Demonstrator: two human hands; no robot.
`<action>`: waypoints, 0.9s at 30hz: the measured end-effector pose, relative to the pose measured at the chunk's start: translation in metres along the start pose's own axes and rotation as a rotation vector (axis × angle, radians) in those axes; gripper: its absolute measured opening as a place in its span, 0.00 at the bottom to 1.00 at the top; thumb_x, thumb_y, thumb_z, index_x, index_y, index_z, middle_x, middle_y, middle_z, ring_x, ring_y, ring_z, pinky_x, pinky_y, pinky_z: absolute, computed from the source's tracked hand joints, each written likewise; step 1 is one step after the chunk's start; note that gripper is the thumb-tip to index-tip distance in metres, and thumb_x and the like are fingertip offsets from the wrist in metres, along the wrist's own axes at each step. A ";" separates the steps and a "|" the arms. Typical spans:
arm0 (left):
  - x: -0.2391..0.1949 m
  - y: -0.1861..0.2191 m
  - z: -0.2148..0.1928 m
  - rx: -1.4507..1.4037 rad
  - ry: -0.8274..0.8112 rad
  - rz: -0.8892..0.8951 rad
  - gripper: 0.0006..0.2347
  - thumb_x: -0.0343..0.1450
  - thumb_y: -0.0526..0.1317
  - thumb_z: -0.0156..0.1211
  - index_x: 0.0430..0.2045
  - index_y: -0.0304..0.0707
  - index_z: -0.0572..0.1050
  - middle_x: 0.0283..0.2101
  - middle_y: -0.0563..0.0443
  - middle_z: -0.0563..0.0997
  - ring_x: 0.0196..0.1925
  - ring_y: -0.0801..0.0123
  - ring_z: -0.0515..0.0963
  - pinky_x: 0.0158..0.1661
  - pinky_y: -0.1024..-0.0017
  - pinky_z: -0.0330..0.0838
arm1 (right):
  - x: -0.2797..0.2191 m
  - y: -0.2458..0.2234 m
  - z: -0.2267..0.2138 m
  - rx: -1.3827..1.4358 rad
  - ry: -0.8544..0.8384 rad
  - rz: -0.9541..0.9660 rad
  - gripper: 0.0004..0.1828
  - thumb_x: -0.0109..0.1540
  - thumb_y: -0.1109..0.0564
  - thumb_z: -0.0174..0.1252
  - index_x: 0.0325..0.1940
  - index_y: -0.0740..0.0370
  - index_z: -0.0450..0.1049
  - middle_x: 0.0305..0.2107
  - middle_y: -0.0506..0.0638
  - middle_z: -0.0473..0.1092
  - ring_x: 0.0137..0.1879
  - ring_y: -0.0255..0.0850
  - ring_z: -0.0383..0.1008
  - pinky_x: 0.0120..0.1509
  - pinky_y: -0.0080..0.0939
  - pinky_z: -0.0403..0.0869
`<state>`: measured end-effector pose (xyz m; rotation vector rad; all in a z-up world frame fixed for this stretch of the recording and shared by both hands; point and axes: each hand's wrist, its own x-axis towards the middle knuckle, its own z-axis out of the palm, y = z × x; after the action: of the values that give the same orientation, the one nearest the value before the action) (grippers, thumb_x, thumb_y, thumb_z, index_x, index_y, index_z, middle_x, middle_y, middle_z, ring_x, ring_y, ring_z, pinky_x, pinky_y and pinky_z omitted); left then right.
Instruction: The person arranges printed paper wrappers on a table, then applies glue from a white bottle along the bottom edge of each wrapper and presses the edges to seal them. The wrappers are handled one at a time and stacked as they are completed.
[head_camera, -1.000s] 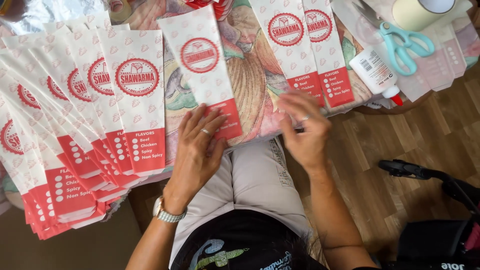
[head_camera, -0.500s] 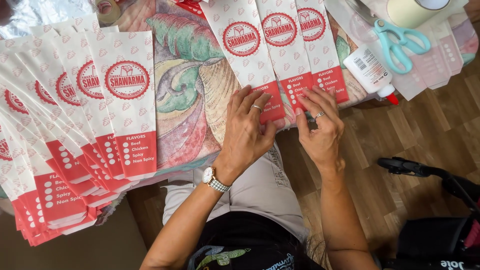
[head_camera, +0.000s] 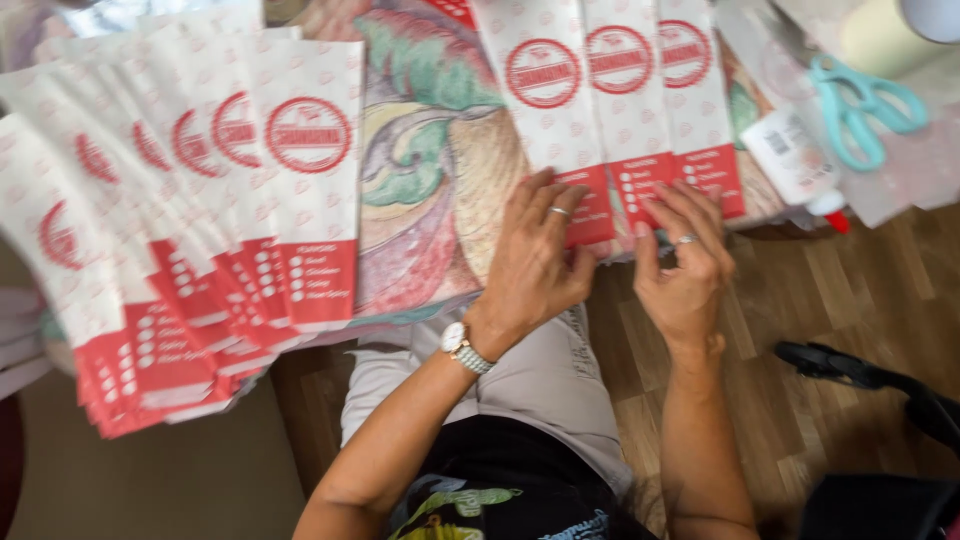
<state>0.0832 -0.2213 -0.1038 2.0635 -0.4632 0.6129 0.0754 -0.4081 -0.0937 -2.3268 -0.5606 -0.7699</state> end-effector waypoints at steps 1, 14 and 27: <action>0.000 0.001 0.002 0.026 0.011 -0.013 0.23 0.59 0.36 0.66 0.49 0.25 0.74 0.45 0.31 0.78 0.61 0.34 0.73 0.65 0.44 0.62 | 0.000 0.000 -0.001 0.028 -0.007 -0.012 0.10 0.67 0.66 0.62 0.53 0.71 0.79 0.52 0.64 0.75 0.63 0.64 0.73 0.76 0.62 0.59; -0.052 -0.017 -0.153 0.725 -0.162 -0.245 0.34 0.62 0.19 0.50 0.68 0.30 0.58 0.71 0.33 0.62 0.77 0.41 0.52 0.75 0.43 0.42 | 0.011 -0.030 0.005 0.000 0.072 -0.127 0.09 0.73 0.68 0.60 0.53 0.82 0.79 0.57 0.72 0.73 0.67 0.70 0.71 0.77 0.71 0.67; -0.026 -0.026 -0.093 0.498 -0.134 -0.144 0.24 0.70 0.29 0.52 0.65 0.38 0.66 0.65 0.38 0.73 0.69 0.41 0.68 0.58 0.49 0.64 | 0.023 -0.103 0.060 0.316 -0.211 -0.199 0.14 0.60 0.66 0.67 0.49 0.69 0.78 0.52 0.63 0.74 0.64 0.63 0.72 0.73 0.64 0.65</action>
<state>0.0532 -0.1263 -0.0928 2.5970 -0.2473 0.5428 0.0590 -0.2895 -0.0743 -2.0887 -0.9463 -0.4826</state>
